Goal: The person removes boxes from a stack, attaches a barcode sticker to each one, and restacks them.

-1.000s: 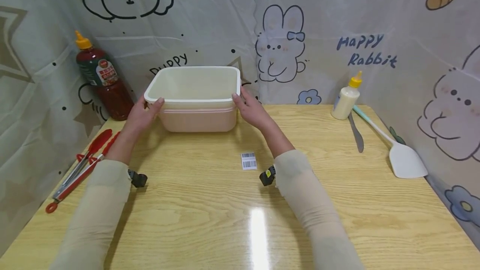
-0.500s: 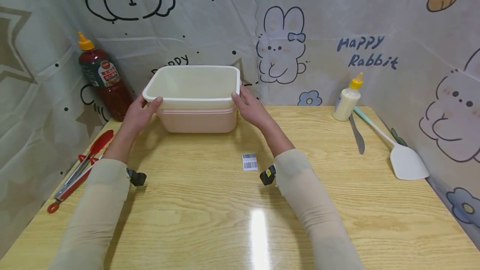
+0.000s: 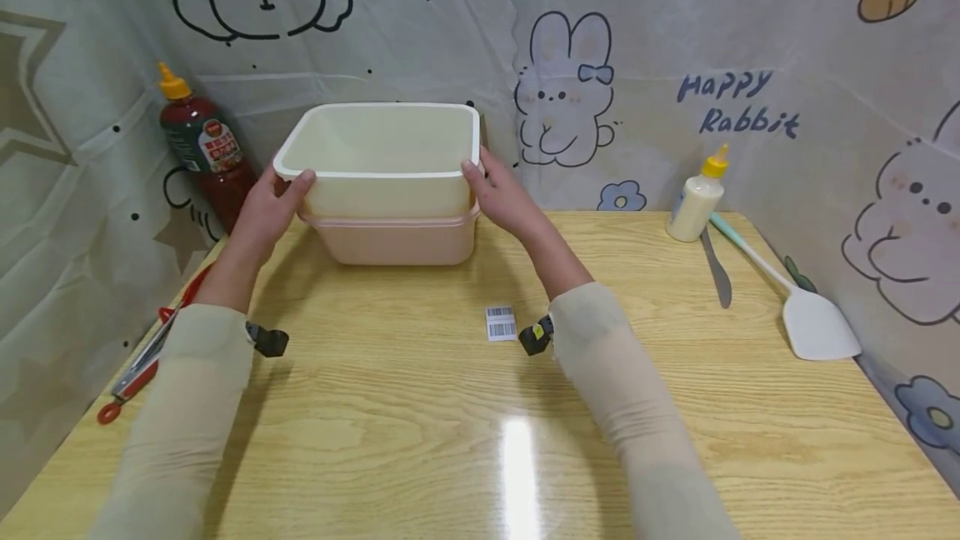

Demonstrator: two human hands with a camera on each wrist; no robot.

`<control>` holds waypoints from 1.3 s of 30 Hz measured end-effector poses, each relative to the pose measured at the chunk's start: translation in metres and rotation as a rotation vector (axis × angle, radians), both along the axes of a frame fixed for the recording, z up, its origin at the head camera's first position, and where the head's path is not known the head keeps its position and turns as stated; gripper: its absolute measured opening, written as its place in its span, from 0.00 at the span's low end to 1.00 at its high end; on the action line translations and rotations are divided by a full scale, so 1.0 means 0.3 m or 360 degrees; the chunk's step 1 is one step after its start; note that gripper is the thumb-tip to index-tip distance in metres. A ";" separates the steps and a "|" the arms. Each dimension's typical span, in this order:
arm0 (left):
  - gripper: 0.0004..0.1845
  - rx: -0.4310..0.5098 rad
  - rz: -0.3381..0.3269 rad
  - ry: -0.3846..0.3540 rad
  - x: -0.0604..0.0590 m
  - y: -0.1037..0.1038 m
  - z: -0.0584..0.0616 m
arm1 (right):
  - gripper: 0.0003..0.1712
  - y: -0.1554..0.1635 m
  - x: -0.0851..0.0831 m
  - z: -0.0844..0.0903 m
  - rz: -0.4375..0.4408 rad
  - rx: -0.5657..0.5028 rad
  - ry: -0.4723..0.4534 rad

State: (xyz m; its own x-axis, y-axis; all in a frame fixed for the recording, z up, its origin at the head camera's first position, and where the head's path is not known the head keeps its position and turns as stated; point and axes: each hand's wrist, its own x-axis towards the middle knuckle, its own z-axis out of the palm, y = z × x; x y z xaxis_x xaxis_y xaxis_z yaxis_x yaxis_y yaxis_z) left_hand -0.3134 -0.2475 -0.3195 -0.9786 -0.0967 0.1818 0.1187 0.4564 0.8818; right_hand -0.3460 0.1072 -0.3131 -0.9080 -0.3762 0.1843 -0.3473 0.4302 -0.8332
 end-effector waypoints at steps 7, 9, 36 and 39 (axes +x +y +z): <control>0.42 0.0158 -0.0009 0.0091 0.004 0.009 0.055 | 0.37 -0.018 0.004 0.071 0.0038 -0.0089 0.0039; 0.42 0.0151 -0.0011 0.0101 0.008 0.010 0.070 | 0.38 -0.024 0.024 0.103 0.0065 -0.0112 0.0032; 0.39 0.0288 -0.0152 0.0259 0.015 0.253 0.225 | 0.37 0.181 0.053 0.224 -0.0140 -0.0278 0.0176; 0.38 0.0321 -0.0185 0.0275 0.009 0.305 0.229 | 0.36 0.227 0.070 0.234 -0.0208 -0.0300 0.0157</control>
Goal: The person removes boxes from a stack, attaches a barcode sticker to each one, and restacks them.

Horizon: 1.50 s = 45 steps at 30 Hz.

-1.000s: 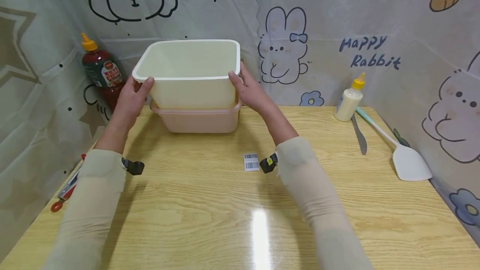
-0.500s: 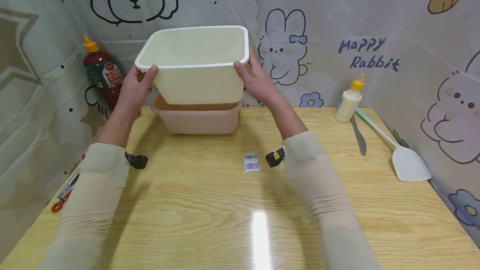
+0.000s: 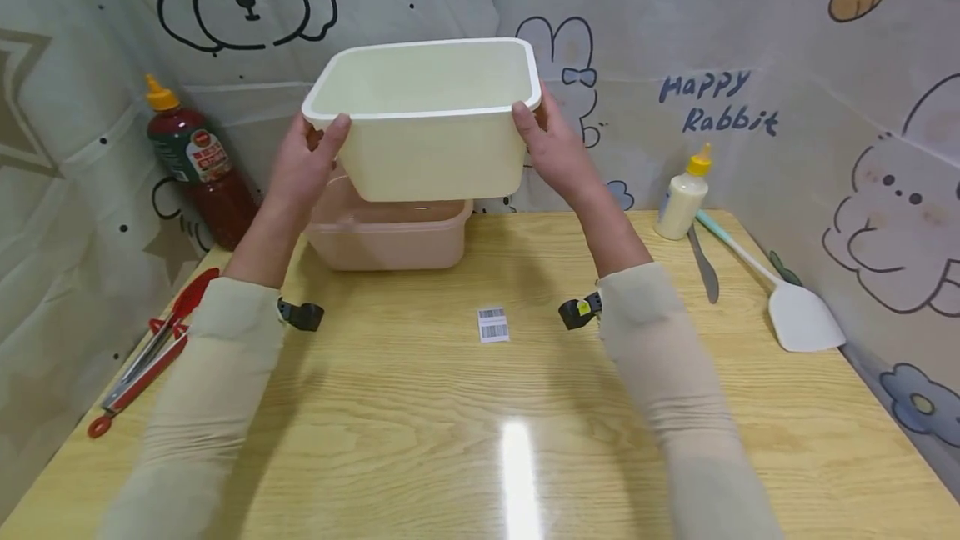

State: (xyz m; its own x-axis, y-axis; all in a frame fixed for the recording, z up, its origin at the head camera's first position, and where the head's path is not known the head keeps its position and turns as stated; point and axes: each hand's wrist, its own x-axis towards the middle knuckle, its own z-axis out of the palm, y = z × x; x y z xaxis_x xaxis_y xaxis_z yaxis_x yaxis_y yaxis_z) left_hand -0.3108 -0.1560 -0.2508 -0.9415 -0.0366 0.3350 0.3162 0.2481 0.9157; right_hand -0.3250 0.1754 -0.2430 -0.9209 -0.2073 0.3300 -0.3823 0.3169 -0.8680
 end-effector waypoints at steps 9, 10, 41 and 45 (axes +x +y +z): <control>0.34 0.0149 -0.0098 0.0027 -0.008 0.170 -0.002 | 0.34 0.135 0.027 0.021 -0.0081 -0.0217 0.0011; 0.34 0.0148 -0.0107 0.0044 -0.008 0.188 -0.003 | 0.33 0.152 0.030 0.023 -0.0087 -0.0232 0.0018; 0.39 0.0138 -0.0426 -0.0020 0.030 0.539 -0.102 | 0.29 0.472 0.106 -0.071 -0.0350 -0.0693 -0.0005; 0.39 0.0196 -0.0443 -0.0042 0.024 0.573 -0.131 | 0.29 0.493 0.111 -0.109 -0.0346 -0.0731 -0.0034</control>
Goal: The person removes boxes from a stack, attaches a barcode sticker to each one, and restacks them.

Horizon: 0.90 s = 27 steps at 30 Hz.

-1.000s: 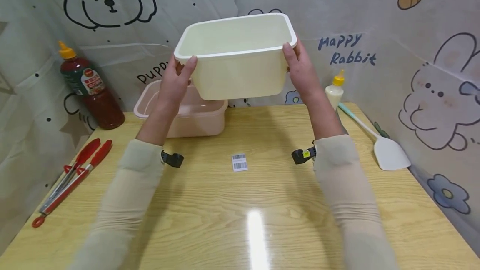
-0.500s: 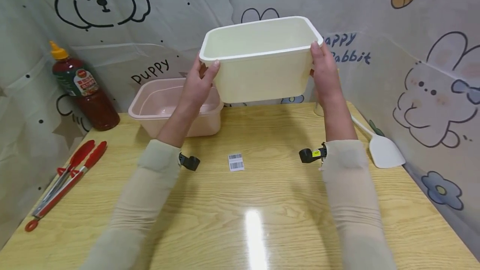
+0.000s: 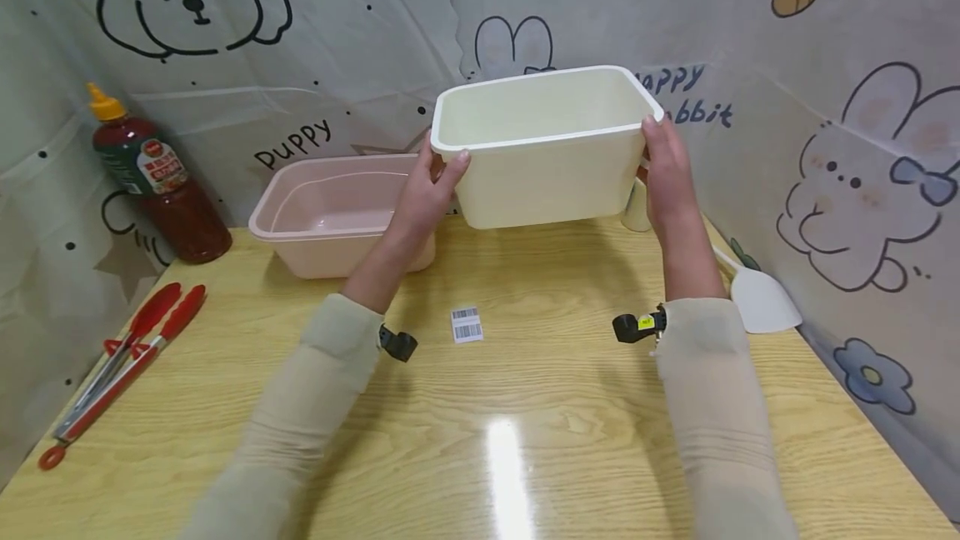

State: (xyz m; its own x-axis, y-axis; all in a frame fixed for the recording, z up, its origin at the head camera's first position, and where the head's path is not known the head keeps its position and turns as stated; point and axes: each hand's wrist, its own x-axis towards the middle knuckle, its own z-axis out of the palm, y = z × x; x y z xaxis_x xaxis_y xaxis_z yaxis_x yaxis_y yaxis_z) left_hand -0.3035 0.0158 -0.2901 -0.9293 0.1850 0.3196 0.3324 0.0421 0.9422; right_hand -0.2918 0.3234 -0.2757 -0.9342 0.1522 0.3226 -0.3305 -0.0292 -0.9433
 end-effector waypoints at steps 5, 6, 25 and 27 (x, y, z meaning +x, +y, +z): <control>0.40 0.0066 -0.0074 0.0036 -0.009 0.035 -0.042 | 0.28 0.015 0.003 -0.050 -0.0001 -0.0094 -0.0035; 0.40 0.0078 -0.0087 0.0031 -0.009 0.040 -0.050 | 0.28 0.017 0.003 -0.059 -0.0002 -0.0113 -0.0041; 0.45 -0.0060 -0.0010 -0.0117 -0.012 0.030 -0.175 | 0.29 0.019 -0.027 -0.201 0.0098 -0.0141 -0.0159; 0.46 -0.0074 -0.0006 -0.0124 -0.014 0.031 -0.188 | 0.30 0.018 -0.029 -0.212 0.0115 -0.0175 -0.0179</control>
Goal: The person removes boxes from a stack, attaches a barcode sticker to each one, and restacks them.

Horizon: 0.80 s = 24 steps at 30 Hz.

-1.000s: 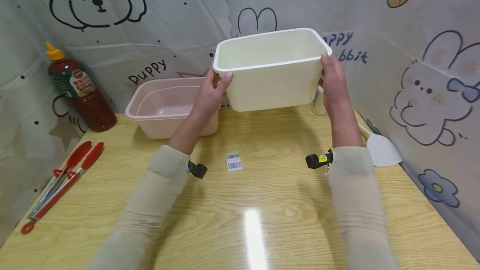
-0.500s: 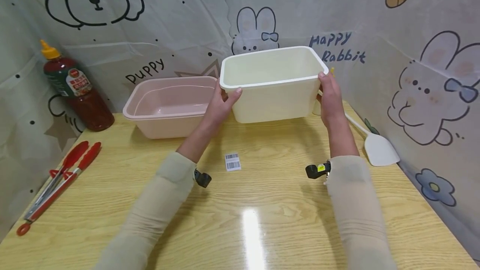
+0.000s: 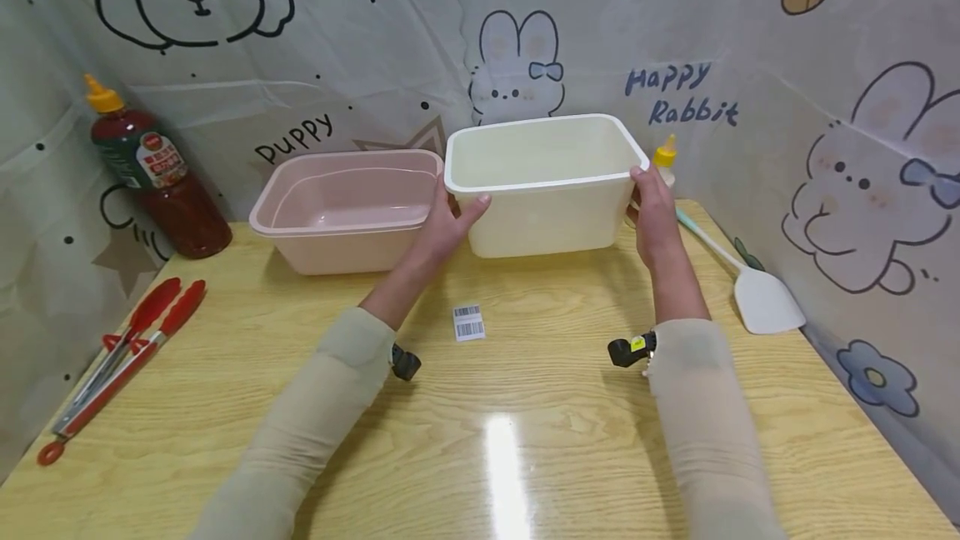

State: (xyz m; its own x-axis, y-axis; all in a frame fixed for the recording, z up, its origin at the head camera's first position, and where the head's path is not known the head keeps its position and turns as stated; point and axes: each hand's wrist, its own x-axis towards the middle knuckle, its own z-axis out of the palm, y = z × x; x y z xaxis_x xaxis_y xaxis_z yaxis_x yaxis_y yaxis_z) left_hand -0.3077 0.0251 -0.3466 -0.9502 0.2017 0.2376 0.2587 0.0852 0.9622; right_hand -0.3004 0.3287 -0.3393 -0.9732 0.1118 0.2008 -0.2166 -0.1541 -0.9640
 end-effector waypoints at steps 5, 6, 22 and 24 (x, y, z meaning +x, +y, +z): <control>0.47 -0.0063 -0.0008 0.0045 0.006 0.004 -0.020 | 0.26 0.007 -0.009 -0.040 0.0010 -0.0102 0.0009; 0.48 -0.0073 -0.0007 0.0057 0.007 0.004 -0.022 | 0.24 0.008 -0.012 -0.048 0.0011 -0.0110 0.0020; 0.51 -0.0126 0.0074 0.0011 -0.012 0.026 -0.067 | 0.31 0.003 -0.042 -0.091 0.0015 -0.0141 -0.0189; 0.52 -0.0150 0.0094 -0.0033 -0.013 0.026 -0.065 | 0.30 0.003 -0.051 -0.098 0.0009 -0.0144 -0.0241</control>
State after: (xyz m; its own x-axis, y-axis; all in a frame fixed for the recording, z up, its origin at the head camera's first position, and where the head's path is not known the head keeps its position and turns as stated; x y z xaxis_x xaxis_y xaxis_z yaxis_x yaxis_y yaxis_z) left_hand -0.3116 0.0328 -0.3660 -0.9657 0.1655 0.2001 0.2304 0.1901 0.9543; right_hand -0.3157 0.3296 -0.3689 -0.9922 0.1173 0.0414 -0.0691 -0.2426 -0.9677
